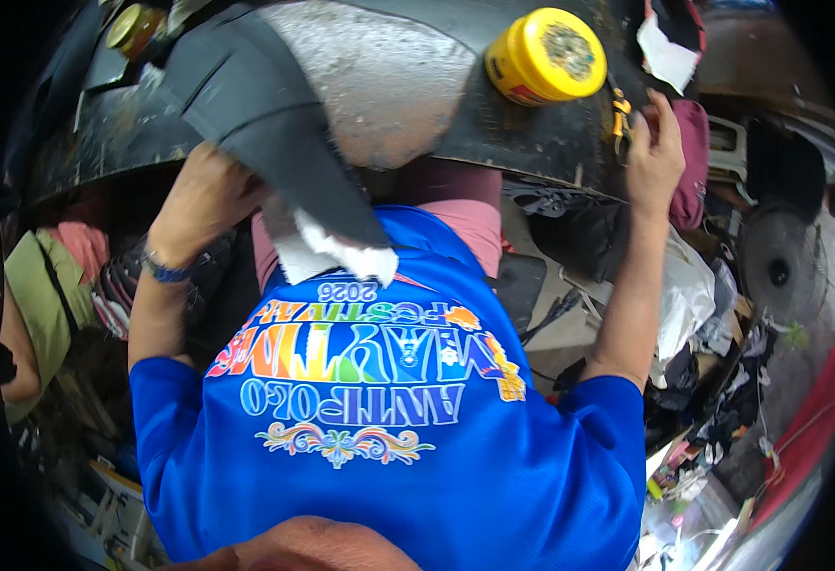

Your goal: The person sits at a low workbench and repairs a black slip-on shoe with red trim. They cut a white fabric patch with scissors, tuck it into the shoe's interior, and repeatedly apply a yellow paste from a small container using a cloth to the inner lining and edges.

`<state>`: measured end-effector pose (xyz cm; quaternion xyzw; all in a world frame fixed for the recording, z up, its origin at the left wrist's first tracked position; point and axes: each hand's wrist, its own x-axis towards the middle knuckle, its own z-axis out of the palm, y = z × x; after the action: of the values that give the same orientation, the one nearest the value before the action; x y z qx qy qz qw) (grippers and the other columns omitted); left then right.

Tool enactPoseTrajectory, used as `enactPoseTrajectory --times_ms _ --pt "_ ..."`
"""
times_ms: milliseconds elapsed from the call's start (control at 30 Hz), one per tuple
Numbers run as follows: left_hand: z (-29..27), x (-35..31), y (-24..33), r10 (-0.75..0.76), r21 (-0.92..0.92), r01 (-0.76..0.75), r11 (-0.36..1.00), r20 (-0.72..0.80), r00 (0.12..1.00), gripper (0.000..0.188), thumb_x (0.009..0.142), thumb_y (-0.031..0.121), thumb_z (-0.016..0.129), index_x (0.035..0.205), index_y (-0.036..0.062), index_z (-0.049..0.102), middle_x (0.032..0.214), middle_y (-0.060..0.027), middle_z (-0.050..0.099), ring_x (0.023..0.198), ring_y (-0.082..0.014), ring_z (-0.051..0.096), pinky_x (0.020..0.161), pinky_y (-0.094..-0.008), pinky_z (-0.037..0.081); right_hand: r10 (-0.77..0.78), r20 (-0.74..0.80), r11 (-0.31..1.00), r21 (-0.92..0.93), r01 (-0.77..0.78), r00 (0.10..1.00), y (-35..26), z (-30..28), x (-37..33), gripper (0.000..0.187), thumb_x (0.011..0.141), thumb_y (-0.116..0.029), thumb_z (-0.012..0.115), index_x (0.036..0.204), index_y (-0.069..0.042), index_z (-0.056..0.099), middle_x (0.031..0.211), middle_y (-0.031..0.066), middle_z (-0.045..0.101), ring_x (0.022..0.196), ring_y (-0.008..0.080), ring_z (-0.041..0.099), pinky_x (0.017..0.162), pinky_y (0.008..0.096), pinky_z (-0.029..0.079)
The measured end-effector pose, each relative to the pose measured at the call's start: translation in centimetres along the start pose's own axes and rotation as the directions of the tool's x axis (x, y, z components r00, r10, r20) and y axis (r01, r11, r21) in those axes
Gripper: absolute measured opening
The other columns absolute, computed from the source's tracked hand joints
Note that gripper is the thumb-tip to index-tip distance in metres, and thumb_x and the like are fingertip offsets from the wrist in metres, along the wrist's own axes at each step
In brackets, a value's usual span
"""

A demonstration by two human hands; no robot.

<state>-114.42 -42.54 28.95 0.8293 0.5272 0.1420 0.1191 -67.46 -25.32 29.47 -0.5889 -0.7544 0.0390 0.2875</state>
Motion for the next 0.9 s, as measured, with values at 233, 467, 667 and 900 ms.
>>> enactPoseTrajectory --times_ms 233,467,667,900 --pt "0.9 4.0 0.9 0.011 -0.152 -0.04 0.988 -0.186 0.982 0.05 0.083 0.018 0.078 0.129 0.0057 0.062 0.117 -0.0158 0.066 0.104 -0.0348 0.068 0.09 -0.042 0.057 0.045 0.128 0.96 -0.281 -0.008 0.991 9.6 2.0 -1.2 0.047 0.094 -0.013 0.068 0.14 -0.013 0.058 0.123 0.0197 0.067 0.11 0.0364 0.066 0.096 0.0469 0.051" --pt "0.2 6.1 0.5 0.006 -0.121 -0.017 0.992 -0.096 0.995 0.033 0.087 0.016 0.075 0.118 0.005 0.072 0.112 -0.0117 0.068 0.096 -0.0317 0.07 0.085 -0.0404 0.058 0.087 0.17 0.965 -0.26 -0.041 0.982 7.0 1.5 -1.9 0.05 0.092 -0.008 0.07 0.14 -0.014 0.058 0.119 0.0162 0.066 0.095 0.0311 0.068 0.084 0.0405 0.054" --pt "0.2 6.2 1.0 0.139 -0.059 -0.146 0.987 -0.11 0.984 0.015 0.088 0.014 0.074 0.101 0.0066 0.076 0.105 -0.0053 0.069 0.092 -0.027 0.07 0.082 -0.0377 0.057 0.267 0.218 0.961 0.006 -0.275 0.939 6.6 0.4 -2.8 0.06 0.087 0.004 0.064 0.145 -0.012 0.054 0.088 0.0057 0.065 0.073 0.0138 0.066 0.066 0.0324 0.056" --pt "0.2 6.9 1.0 0.241 0.036 -0.239 0.97 -0.068 0.968 0.01 0.091 0.017 0.071 0.09 0.007 0.069 0.098 -0.0056 0.064 0.088 -0.0263 0.068 0.079 -0.0379 0.054 0.377 0.418 0.432 0.711 -0.556 0.827 1.1 -3.1 -4.9 0.066 0.092 -0.003 0.068 0.153 -0.009 0.042 0.099 0.0123 0.066 0.075 0.0172 0.066 0.06 0.0263 0.057"
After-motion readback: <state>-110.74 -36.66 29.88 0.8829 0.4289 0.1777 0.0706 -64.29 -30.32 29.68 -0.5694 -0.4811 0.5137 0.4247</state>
